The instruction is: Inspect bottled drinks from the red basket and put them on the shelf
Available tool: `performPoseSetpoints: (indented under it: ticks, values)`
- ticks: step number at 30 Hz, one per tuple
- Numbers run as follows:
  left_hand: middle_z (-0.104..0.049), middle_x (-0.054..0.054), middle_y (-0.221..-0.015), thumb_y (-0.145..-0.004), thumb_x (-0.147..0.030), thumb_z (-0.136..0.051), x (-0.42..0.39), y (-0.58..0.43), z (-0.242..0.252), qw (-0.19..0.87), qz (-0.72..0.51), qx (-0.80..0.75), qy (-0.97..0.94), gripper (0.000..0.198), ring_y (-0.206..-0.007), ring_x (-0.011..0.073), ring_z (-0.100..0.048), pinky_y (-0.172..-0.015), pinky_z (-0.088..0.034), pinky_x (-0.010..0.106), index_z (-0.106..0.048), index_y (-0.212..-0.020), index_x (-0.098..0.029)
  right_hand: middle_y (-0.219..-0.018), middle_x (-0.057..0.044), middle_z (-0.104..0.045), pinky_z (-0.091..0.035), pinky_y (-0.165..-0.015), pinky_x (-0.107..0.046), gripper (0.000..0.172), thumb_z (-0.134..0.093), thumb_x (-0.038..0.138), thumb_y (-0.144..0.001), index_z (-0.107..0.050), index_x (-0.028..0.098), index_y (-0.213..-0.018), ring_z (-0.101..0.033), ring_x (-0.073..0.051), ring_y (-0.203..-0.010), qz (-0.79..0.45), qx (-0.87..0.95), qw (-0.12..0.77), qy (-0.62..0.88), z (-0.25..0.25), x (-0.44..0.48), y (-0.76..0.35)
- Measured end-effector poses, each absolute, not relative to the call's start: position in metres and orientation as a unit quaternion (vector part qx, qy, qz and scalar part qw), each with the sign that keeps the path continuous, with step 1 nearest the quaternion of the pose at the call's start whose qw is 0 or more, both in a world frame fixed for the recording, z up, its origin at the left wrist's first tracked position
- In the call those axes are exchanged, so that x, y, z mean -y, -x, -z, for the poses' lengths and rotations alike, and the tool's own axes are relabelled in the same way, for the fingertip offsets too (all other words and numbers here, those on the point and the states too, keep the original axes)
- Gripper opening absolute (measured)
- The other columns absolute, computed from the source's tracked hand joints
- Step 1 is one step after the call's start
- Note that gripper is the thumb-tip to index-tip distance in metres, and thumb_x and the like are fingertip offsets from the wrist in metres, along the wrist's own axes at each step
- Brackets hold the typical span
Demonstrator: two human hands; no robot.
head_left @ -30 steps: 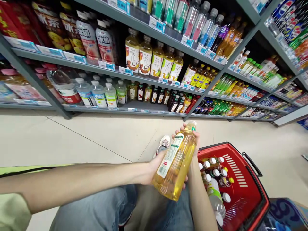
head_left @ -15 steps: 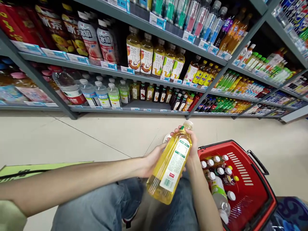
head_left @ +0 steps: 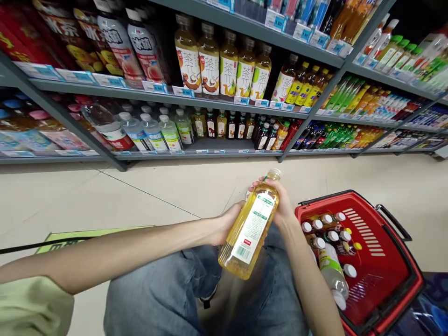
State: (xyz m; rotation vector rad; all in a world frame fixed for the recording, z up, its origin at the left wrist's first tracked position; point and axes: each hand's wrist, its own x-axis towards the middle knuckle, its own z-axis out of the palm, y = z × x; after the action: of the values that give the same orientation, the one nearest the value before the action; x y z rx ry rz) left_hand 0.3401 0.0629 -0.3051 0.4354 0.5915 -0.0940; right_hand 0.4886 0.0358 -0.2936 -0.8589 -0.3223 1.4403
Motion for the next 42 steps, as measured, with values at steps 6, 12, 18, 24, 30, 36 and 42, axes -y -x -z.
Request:
performPoseSetpoints:
  ticks: [6, 12, 18, 24, 30, 36, 42]
  values:
    - [-0.073, 0.014, -0.077, -0.085, -0.061, -0.054, -0.062, -0.335, 0.310, 0.932, 0.037, -0.299, -0.202, 0.052, -0.062, 0.0234, -0.068, -0.065, -0.054, 0.034, -0.068, -0.087, -0.011, -0.083, -0.003, -0.074, -0.058, -0.073, -0.033, 0.016, -0.073, 0.027, -0.074, -0.065, 0.019, -0.086, -0.071, -0.021, -0.080, -0.640, 0.165, 0.649, 0.377, 0.294, -0.033, -0.485]
    - [-0.073, 0.012, -0.073, -0.087, -0.062, -0.054, -0.062, -0.336, 0.313, 0.924, 0.018, -0.326, -0.199, 0.048, -0.059, 0.0222, -0.065, -0.059, -0.050, 0.032, -0.065, -0.083, -0.015, -0.081, -0.003, -0.074, -0.060, -0.081, -0.040, 0.017, -0.073, 0.026, -0.071, -0.067, 0.019, -0.085, -0.071, -0.023, -0.081, -0.628, 0.159, 0.649, 0.399, 0.287, -0.031, -0.484]
    - [-0.073, 0.011, -0.073, -0.084, -0.061, -0.058, -0.061, -0.335, 0.312, 0.926, 0.014, -0.321, -0.197, 0.045, -0.064, 0.0262, -0.068, -0.061, -0.051, 0.035, -0.064, -0.082, -0.017, -0.079, -0.002, -0.073, -0.061, -0.083, -0.042, 0.017, -0.075, 0.025, -0.070, -0.067, 0.020, -0.083, -0.072, -0.023, -0.081, -0.623, 0.154, 0.653, 0.403, 0.282, -0.031, -0.481]
    - [-0.073, 0.013, -0.074, -0.086, -0.062, -0.053, -0.061, -0.335, 0.306, 0.916, 0.026, -0.345, -0.201, 0.047, -0.067, 0.0280, -0.069, -0.058, -0.051, 0.035, -0.064, -0.080, -0.017, -0.080, -0.002, -0.073, -0.061, -0.083, -0.042, 0.017, -0.075, 0.025, -0.070, -0.067, 0.019, -0.084, -0.071, -0.023, -0.080, -0.625, 0.152, 0.653, 0.399, 0.284, -0.031, -0.482]
    - [-0.073, 0.014, -0.074, -0.084, -0.065, -0.054, -0.063, -0.335, 0.309, 0.915, 0.035, -0.344, -0.209, 0.049, -0.066, 0.0293, -0.068, -0.061, -0.052, 0.038, -0.064, -0.081, -0.017, -0.081, -0.003, -0.074, -0.060, -0.085, -0.042, 0.017, -0.075, 0.026, -0.071, -0.067, 0.019, -0.084, -0.072, -0.024, -0.082, -0.620, 0.161, 0.654, 0.402, 0.285, -0.030, -0.483]
    - [-0.073, 0.012, -0.074, -0.086, -0.064, -0.054, -0.064, -0.334, 0.312, 0.919, 0.018, -0.334, -0.207, 0.048, -0.060, 0.0233, -0.065, -0.060, -0.050, 0.033, -0.064, -0.080, -0.017, -0.081, -0.003, -0.073, -0.060, -0.085, -0.042, 0.016, -0.075, 0.025, -0.072, -0.067, 0.019, -0.085, -0.072, -0.024, -0.084, -0.622, 0.161, 0.654, 0.399, 0.284, -0.030, -0.482]
    - [-0.072, 0.011, -0.072, -0.089, -0.062, -0.050, -0.062, -0.334, 0.303, 0.915, 0.015, -0.345, -0.209, 0.047, -0.059, 0.0226, -0.064, -0.056, -0.048, 0.032, -0.064, -0.080, -0.017, -0.082, -0.003, -0.073, -0.060, -0.086, -0.043, 0.016, -0.074, 0.025, -0.072, -0.067, 0.019, -0.085, -0.071, -0.023, -0.083, -0.627, 0.164, 0.655, 0.388, 0.286, -0.030, -0.483]
